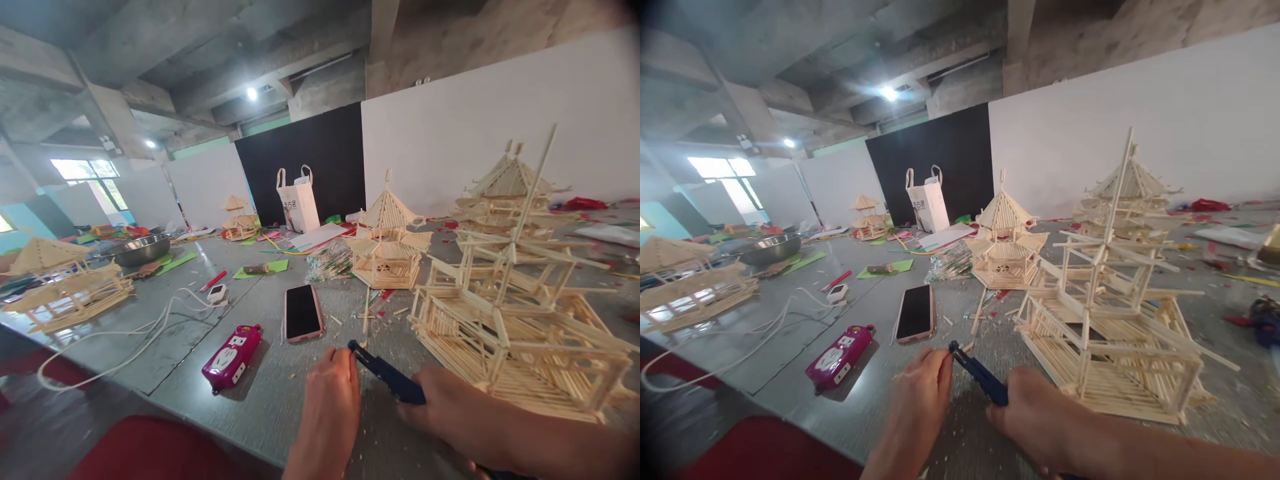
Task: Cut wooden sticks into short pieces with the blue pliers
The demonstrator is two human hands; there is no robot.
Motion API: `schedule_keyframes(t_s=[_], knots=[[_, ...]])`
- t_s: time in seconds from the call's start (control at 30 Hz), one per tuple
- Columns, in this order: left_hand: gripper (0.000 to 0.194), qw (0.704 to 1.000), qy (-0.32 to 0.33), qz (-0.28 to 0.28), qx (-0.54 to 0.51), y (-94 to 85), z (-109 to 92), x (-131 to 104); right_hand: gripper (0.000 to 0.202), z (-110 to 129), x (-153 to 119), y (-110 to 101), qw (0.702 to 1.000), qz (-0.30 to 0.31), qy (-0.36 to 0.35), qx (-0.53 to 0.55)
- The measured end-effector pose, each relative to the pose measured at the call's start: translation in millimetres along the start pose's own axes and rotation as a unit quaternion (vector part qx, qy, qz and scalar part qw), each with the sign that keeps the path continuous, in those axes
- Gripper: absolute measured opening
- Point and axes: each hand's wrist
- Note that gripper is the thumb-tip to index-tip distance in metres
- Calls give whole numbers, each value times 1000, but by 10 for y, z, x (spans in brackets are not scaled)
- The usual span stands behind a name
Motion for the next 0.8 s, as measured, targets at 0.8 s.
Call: schedule_keyframes(t_s=[0.8], knots=[[18,994,35,45,96,-38,0,8,28,208,-130,101,988,-115,73,-78]])
Point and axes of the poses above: each hand's wrist, its own x-axis towards the middle knuckle, its own y-axis out of the palm, z = x × y, and after that the axes turned 10 degrees about y, right-handed
